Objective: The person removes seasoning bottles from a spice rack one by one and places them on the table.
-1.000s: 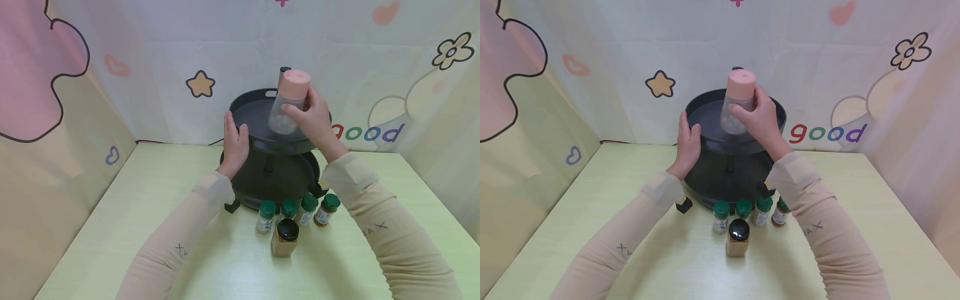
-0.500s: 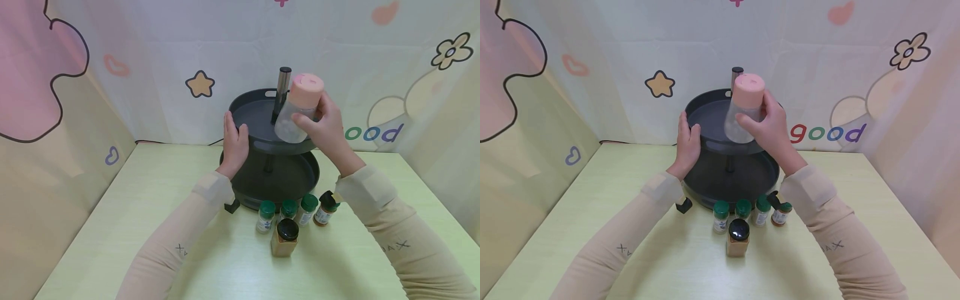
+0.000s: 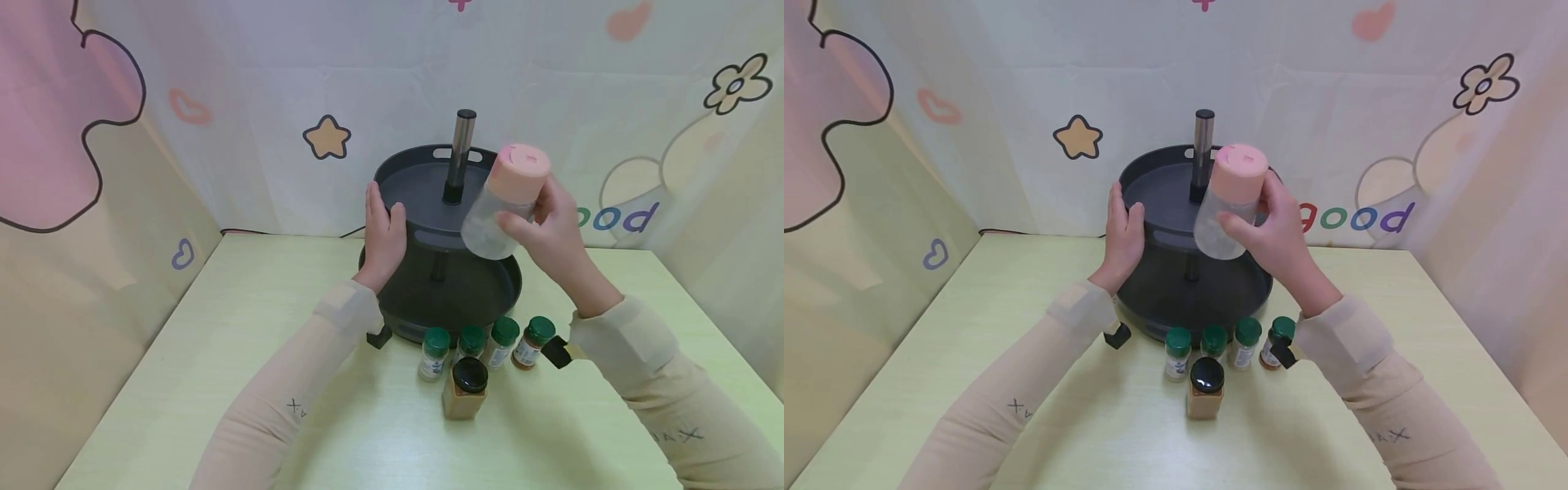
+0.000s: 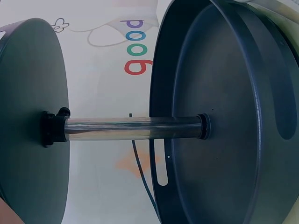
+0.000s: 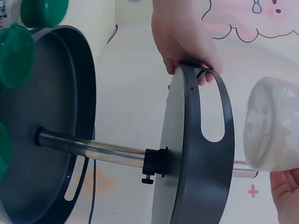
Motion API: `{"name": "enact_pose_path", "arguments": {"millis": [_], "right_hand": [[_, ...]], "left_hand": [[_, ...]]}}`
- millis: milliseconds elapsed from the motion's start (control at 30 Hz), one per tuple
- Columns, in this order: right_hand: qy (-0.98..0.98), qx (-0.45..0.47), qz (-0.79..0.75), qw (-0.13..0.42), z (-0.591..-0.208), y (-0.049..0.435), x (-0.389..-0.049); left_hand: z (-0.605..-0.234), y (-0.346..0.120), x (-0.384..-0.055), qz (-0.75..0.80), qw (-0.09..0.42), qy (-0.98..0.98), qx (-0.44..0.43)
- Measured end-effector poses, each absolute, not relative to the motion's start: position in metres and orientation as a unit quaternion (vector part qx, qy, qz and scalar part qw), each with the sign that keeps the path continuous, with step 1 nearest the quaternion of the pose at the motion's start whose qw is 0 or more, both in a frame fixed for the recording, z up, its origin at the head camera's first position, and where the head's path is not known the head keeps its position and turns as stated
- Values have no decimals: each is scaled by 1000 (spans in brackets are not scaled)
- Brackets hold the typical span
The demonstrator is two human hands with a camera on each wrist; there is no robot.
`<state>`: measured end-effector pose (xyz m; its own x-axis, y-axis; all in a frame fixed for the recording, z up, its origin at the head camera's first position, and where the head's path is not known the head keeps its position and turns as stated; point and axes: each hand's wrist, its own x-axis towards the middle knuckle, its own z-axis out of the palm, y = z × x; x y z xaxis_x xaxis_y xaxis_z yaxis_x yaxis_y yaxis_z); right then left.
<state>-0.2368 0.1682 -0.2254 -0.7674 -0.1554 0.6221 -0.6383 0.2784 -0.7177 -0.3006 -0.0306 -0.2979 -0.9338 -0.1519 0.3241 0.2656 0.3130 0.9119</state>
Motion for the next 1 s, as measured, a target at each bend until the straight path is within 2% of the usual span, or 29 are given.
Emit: {"name": "enact_pose_path", "arguments": {"millis": [1000], "right_hand": [[-862, 225, 432, 138, -263, 199, -189]], "left_hand": [[-298, -31, -301, -587, 176, -789, -38]]}}
